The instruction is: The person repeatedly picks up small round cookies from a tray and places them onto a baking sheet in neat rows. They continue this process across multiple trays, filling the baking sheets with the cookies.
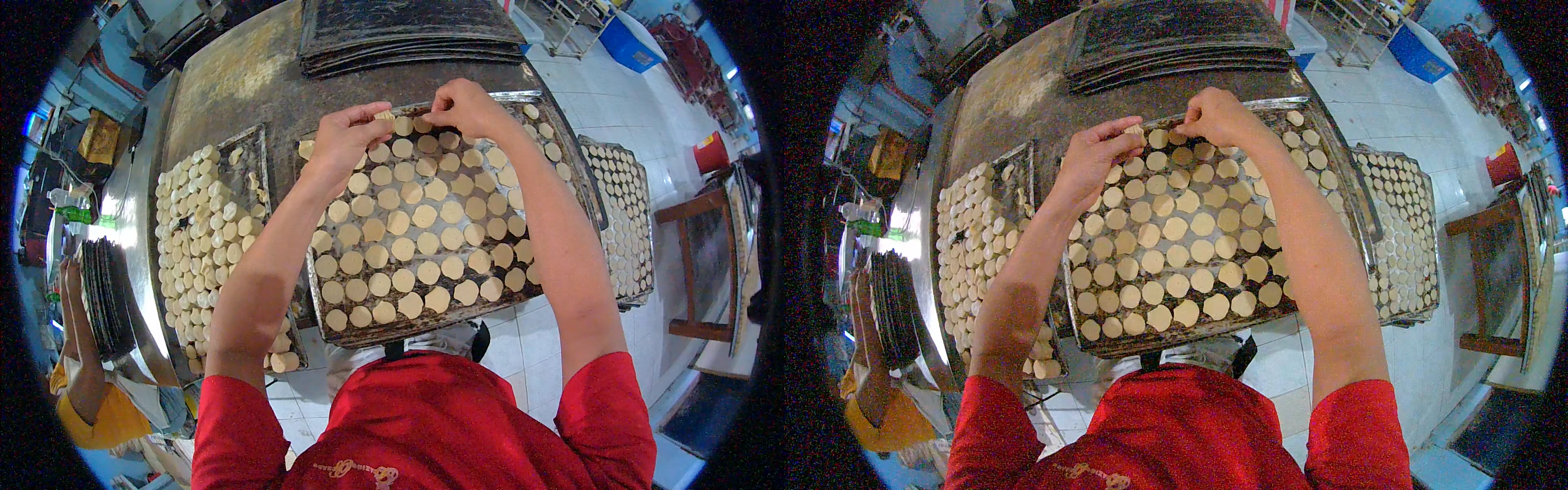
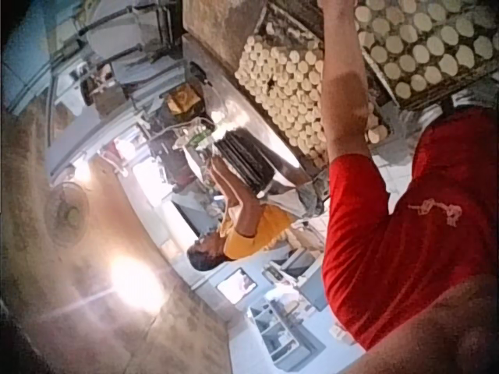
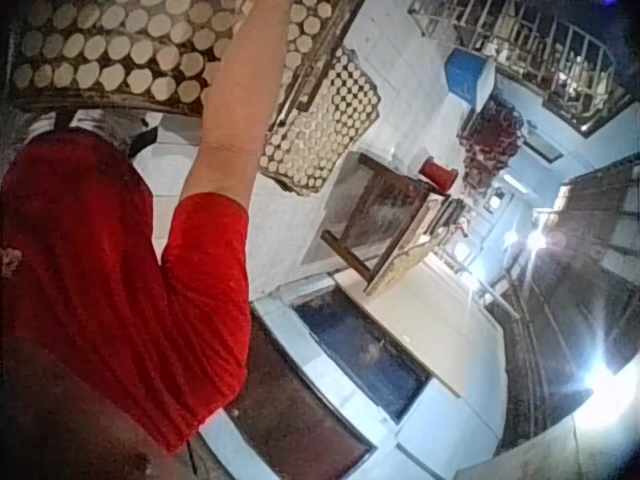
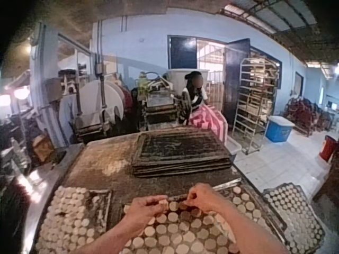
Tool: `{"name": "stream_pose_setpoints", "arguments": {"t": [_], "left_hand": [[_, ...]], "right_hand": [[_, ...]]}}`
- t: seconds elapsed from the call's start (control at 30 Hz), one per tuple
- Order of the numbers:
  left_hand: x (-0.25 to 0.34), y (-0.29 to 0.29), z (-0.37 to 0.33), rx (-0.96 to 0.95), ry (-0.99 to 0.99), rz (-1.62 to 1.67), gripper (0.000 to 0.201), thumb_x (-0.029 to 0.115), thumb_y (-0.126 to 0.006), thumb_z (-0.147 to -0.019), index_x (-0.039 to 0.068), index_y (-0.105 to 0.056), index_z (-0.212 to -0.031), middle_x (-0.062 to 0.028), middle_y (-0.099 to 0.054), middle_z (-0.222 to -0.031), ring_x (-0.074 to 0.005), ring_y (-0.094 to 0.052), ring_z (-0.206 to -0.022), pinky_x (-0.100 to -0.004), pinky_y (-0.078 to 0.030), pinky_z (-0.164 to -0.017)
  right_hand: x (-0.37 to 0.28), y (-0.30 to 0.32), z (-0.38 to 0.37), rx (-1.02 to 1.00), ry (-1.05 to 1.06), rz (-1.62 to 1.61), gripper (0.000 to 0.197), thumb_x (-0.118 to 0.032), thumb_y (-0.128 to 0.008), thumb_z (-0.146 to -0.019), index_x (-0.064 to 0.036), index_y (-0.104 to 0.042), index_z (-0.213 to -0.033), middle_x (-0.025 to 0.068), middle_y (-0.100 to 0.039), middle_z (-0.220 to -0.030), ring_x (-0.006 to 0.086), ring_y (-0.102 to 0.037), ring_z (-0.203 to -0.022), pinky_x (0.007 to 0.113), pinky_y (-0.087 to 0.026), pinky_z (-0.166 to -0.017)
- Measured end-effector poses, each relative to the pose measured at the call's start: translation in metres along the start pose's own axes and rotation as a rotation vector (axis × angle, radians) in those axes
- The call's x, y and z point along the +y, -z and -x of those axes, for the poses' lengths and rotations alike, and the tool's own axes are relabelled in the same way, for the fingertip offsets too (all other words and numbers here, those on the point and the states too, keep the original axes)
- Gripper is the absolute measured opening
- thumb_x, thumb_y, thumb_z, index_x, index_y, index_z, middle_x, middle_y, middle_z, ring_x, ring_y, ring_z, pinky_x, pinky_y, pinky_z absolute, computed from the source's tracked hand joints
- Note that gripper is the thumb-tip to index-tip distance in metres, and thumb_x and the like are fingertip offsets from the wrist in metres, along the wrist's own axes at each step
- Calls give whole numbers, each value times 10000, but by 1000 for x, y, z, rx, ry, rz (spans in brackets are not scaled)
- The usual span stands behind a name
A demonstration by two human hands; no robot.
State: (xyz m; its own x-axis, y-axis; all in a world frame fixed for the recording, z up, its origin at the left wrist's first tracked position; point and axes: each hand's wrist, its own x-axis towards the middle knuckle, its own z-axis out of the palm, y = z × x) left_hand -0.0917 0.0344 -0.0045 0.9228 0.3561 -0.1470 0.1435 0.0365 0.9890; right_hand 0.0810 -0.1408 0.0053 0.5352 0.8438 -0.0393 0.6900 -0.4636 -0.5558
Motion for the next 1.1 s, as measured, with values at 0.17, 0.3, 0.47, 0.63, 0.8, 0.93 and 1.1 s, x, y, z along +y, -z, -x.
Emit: {"name": "stream_pose_setpoints", "arguments": {"t": [0.17,0.3,0.47,0.63,0.8,0.93,1.1], "left_hand": [[1,-19,-5,21,-53,37,377,68,-724,-911,-55,-661,-1261,-69,-705,-977,-119,-668,-856,-238,-527,-747],[4,-31,-7,26,-36,109,348,97,-677,-964,-53,-623,-1273,-87,-704,-1052,-150,-692,-947,-253,-561,-817],[-1,-34,-19,4,-35,102,359,80,-664,-976,-66,-593,-1296,-109,-706,-1083,-180,-706,-985,-267,-572,-851],[-3,-41,-23,-8,-51,76,392,37,-730,-905,-68,-639,-1271,-86,-700,-1027,-144,-695,-897,-262,-578,-817],[4,-54,-25,-41,-25,93,380,57,-709,-937,-60,-640,-1292,-101,-713,-1097,-154,-702,-938,-254,-569,-828],[10,-57,-23,-41,-18,76,383,67,-711,-939,-55,-643,-1296,-80,-711,-1067,-137,-693,-914,-253,-563,-841],[10,-65,-29,-70,-36,49,401,71,-716,-937,-45,-641,-1313,-67,-710,-1055,-127,-687,-935,-246,-555,-841]], "right_hand": [[-18,-1,7,-13,139,-395,222,-229,-744,-915,-9,-751,-948,83,-725,-864,140,-629,-784,321,-508,-744],[-9,9,7,25,96,-204,209,-210,-739,-886,-9,-753,-940,91,-724,-880,157,-635,-804,324,-511,-744],[28,12,9,81,-7,147,208,-202,-747,-851,-13,-758,-936,102,-718,-877,183,-638,-799,343,-514,-731],[18,20,18,24,-45,-102,235,-241,-775,-887,-11,-760,-934,99,-714,-867,166,-632,-797,338,-519,-739],[18,19,18,62,54,-360,218,-215,-781,-872,-3,-748,-913,82,-710,-850,142,-612,-769,347,-506,-713],[34,30,19,78,-48,-10,184,-171,-772,-836,-9,-757,-923,92,-722,-840,152,-636,-780,352,-516,-745],[54,38,25,101,-72,10,247,-247,-788,-831,-29,-779,-945,129,-765,-877,199,-706,-809,362,-546,-776]]}}
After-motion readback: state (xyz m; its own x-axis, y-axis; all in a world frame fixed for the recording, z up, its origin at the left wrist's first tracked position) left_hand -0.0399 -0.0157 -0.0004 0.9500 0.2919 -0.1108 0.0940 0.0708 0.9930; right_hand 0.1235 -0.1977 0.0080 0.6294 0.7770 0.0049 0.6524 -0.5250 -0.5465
